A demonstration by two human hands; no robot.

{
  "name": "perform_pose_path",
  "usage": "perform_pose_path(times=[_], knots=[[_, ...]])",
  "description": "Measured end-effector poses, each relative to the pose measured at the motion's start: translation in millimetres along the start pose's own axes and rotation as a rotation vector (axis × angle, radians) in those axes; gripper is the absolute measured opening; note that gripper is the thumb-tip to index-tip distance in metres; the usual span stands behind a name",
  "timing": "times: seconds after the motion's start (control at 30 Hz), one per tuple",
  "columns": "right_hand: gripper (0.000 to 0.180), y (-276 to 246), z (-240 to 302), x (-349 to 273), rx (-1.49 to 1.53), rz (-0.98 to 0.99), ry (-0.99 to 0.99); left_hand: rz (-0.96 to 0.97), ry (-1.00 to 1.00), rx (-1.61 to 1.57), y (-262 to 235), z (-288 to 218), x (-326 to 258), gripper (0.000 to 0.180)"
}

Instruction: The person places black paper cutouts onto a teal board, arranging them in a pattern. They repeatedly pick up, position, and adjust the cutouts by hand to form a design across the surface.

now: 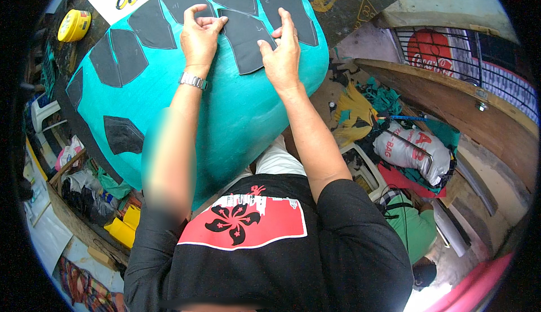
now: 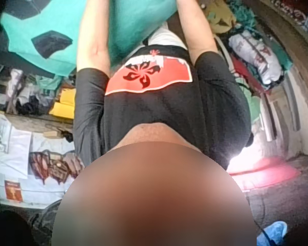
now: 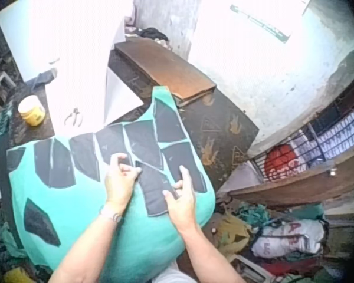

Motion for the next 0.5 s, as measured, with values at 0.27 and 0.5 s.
perform_pose_path(times=[0.27,0.5], knots=[[0.090,-1.7,2.8,2.4,-0.081,-0.005,0.030,0.022,0.031,0.021,-0.6,-1.5,-0.9,0.052],[0.095,-4.7,9.8,10.7,-0.147,0.006,0.126,0.045,0.047,0.076,-0.6,-2.9,-1.5,0.051]])
Point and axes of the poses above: each hand's wrist, its own x-axis towards the middle knuckle, its own y-axis out of the palm, z = x × y, the point moved 3 cm from there along x, towards the middle knuckle, and after that the axes turned 13 degrees about -z, right-handed, at the moved point
